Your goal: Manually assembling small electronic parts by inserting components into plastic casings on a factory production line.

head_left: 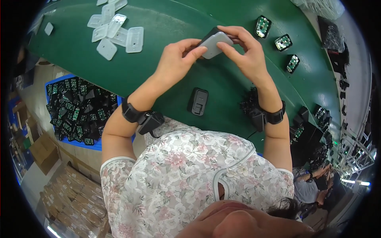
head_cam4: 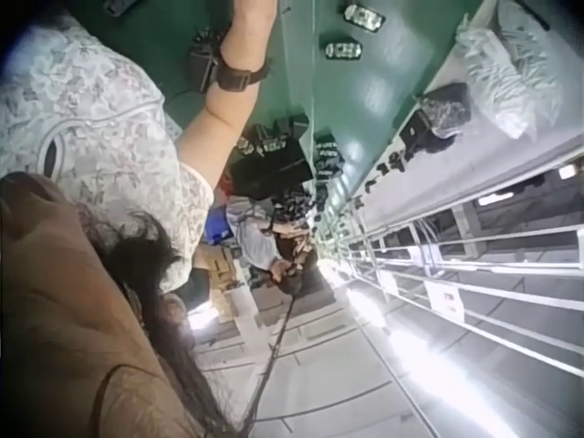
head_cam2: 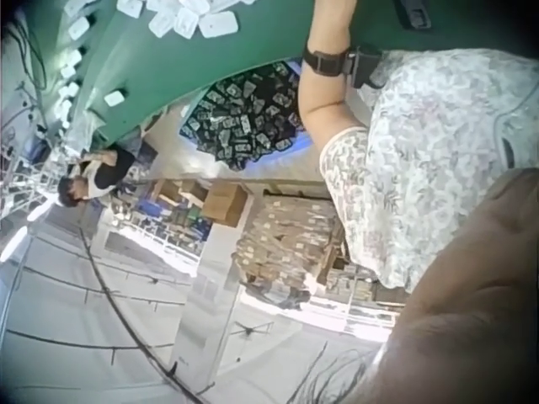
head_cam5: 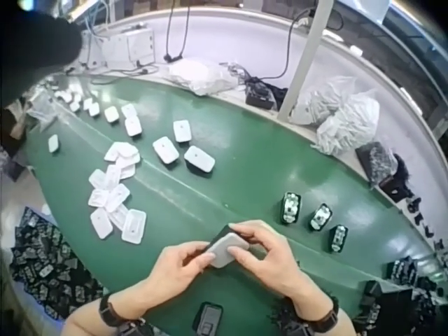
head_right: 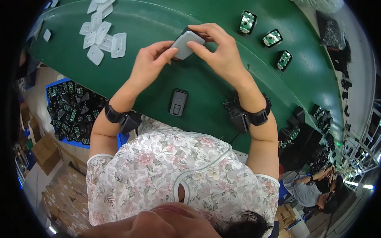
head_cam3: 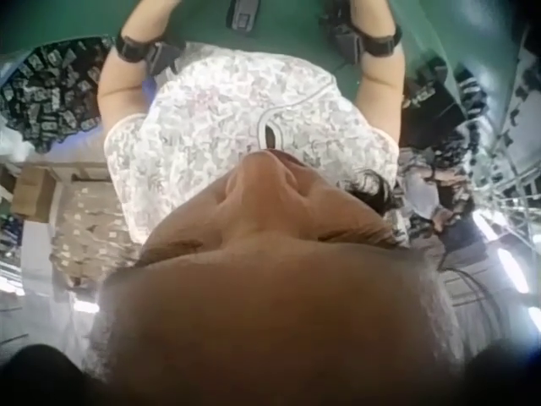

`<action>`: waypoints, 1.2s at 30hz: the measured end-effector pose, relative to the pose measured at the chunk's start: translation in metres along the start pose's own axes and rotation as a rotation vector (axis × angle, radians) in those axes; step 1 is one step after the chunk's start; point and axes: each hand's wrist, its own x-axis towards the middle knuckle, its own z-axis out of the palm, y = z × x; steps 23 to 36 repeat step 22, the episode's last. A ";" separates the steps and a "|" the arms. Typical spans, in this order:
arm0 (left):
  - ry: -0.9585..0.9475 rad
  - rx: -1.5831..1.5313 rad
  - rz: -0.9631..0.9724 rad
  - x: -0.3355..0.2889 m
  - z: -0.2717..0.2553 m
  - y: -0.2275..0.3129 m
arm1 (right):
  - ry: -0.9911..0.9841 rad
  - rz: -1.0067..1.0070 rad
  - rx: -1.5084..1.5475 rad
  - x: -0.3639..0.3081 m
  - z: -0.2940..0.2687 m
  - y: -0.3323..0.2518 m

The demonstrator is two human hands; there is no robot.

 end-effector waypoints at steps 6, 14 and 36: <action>0.059 -0.336 0.011 -0.004 0.008 -0.001 | 0.210 0.148 0.601 0.001 0.022 -0.010; 0.659 1.071 0.414 -0.024 -0.057 -0.006 | 0.043 0.062 -0.143 0.068 -0.039 0.028; 0.780 1.346 0.284 -0.046 -0.081 -0.042 | -0.148 0.137 -0.108 0.128 -0.063 0.049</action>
